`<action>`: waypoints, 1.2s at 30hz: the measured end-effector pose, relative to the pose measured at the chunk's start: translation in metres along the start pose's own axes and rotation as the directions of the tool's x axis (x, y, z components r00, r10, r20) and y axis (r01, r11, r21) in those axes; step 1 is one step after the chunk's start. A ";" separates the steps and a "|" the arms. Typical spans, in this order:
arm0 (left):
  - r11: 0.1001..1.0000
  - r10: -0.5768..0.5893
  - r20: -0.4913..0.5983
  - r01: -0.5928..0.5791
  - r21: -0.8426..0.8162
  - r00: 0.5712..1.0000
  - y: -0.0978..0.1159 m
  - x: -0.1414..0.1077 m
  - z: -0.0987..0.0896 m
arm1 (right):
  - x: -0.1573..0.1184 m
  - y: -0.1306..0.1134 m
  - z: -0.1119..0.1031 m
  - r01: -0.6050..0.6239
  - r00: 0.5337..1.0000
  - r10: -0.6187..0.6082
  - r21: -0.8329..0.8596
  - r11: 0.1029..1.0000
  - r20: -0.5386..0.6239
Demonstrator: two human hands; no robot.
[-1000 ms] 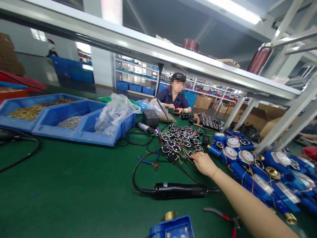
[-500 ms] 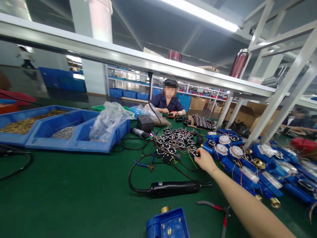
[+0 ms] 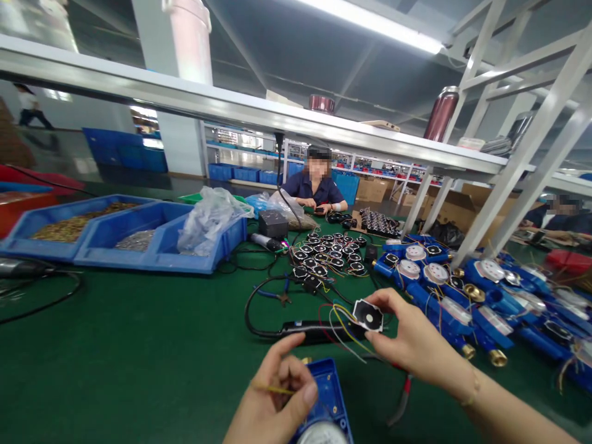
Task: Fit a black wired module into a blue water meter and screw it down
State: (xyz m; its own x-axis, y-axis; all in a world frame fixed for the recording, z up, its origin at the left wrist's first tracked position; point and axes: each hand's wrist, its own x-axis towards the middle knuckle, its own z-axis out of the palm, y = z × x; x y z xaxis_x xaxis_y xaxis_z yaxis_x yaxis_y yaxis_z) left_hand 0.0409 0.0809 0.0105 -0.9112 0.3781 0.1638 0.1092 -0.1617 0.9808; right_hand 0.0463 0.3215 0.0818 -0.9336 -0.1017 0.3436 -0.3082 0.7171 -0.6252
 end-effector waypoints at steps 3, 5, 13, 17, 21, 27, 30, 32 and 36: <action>0.934 0.187 -0.125 -0.137 0.329 0.974 0.022 0.008 0.000 | -0.017 -0.014 0.010 0.050 0.996 -0.054 0.053 0.997 0.070; 0.777 0.333 -0.071 -0.231 0.586 0.940 0.041 0.012 0.002 | -0.023 -0.018 0.015 0.100 0.991 -0.107 0.075 0.992 0.086; 0.386 0.123 0.389 -0.405 0.829 0.913 0.081 0.016 0.016 | -0.030 -0.020 0.016 0.267 0.964 -0.267 0.034 0.963 -0.002; 0.744 -0.008 0.318 -0.207 0.636 0.948 0.078 0.018 0.012 | -0.028 -0.013 0.013 0.230 0.973 -0.230 0.019 0.973 -0.035; 0.852 -0.081 0.247 -0.062 0.520 0.966 0.075 0.022 0.015 | -0.026 -0.006 0.012 0.179 0.982 -0.177 0.025 0.984 -0.064; 0.661 -0.055 0.269 -0.167 0.732 0.962 0.082 0.035 0.011 | -0.026 0.004 0.014 0.146 0.984 -0.148 -0.028 0.989 -0.098; 0.472 -0.098 0.399 -0.310 0.825 0.912 0.083 0.041 0.002 | -0.027 0.017 0.019 0.119 0.989 -0.124 -0.067 0.991 -0.074; 0.378 -0.158 0.483 -0.399 0.835 0.861 0.081 0.045 -0.003 | -0.027 0.026 0.024 0.103 0.993 -0.107 -0.085 0.991 -0.053; 0.234 -0.313 0.566 -0.515 0.824 0.763 0.072 0.059 -0.008 | -0.025 0.037 0.037 0.078 0.996 -0.080 -0.092 0.993 -0.026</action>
State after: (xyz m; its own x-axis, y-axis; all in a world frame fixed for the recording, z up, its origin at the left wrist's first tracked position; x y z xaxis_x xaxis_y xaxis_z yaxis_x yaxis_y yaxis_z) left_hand -0.0081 0.0840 0.0896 -0.5044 0.8548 -0.1224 0.8227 0.5188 0.2325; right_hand 0.0515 0.3249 0.0244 -0.9009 -0.1412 0.4105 -0.3616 0.7673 -0.5296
